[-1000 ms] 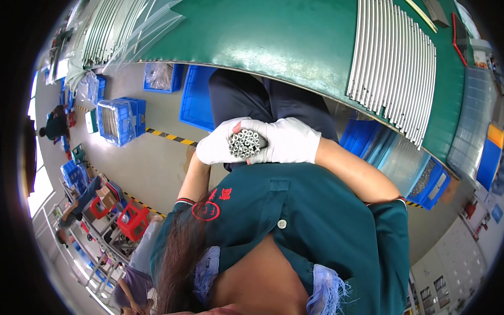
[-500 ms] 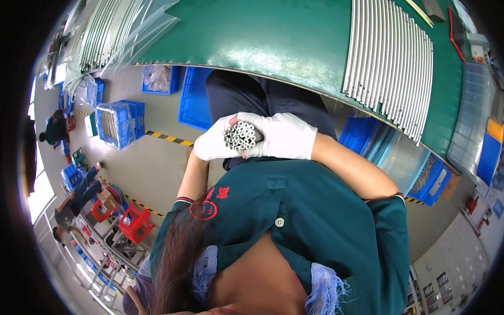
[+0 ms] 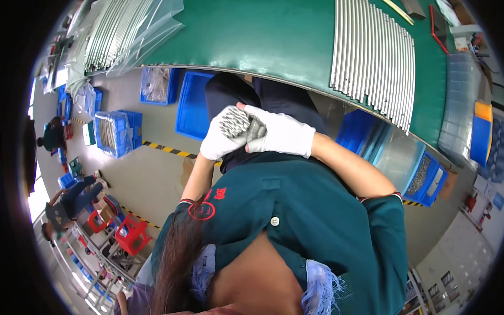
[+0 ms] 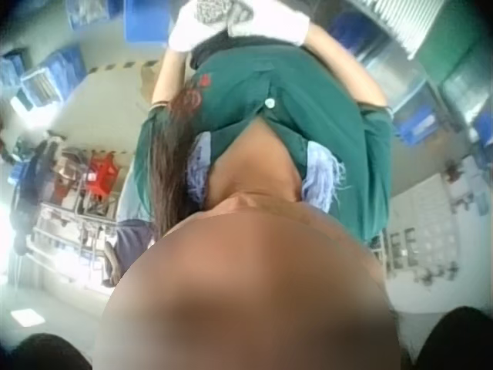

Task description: Inspecting a bundle of small metal rods for quality and placing them into a protective plastic bag.

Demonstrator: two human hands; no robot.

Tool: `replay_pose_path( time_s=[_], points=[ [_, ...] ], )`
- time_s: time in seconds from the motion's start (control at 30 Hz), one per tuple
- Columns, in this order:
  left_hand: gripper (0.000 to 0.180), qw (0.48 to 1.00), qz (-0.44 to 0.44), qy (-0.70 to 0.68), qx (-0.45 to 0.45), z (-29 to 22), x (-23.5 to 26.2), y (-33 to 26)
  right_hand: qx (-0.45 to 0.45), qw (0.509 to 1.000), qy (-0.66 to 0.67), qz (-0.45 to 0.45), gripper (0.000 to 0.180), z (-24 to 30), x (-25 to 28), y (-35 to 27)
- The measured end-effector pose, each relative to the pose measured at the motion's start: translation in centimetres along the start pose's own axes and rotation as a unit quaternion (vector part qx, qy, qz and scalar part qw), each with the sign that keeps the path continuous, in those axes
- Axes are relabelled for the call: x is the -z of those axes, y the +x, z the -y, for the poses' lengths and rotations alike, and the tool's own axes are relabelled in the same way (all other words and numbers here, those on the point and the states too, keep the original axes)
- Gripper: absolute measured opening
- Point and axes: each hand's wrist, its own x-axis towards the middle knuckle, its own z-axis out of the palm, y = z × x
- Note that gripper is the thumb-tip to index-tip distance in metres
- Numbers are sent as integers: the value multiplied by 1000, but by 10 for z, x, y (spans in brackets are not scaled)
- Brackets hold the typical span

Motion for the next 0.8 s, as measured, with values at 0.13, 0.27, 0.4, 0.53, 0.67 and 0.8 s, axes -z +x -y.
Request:
replay_pose_path(
  time_s=[0.13, 0.27, 0.4, 0.53, 0.67, 0.8],
  points=[
    [34, 955, -146, -256, 4, 31, 10, -1, -47, 998, -32, -17, 70, -7, 8, -8],
    [24, 847, -272, -457, -23, 46, 34, -3, -14, 998, 14, -56, 55, -48, 11, -23],
    [24, 710, -288, -642, -27, 23, 49, -9, 2, 992, 50, -116, 52, -61, 8, -33],
    [30, 689, -215, -688, -71, -46, 47, 17, 219, 919, -268, -189, 85, -15, 0, -28],
    [22, 705, -131, -695, -43, -118, 21, 61, 550, 743, -289, -250, 86, 42, 18, 4],
    [18, 779, -10, -627, -9, -138, -7, 105, 691, 610, -266, -282, 45, 109, 34, -4]
  ],
)
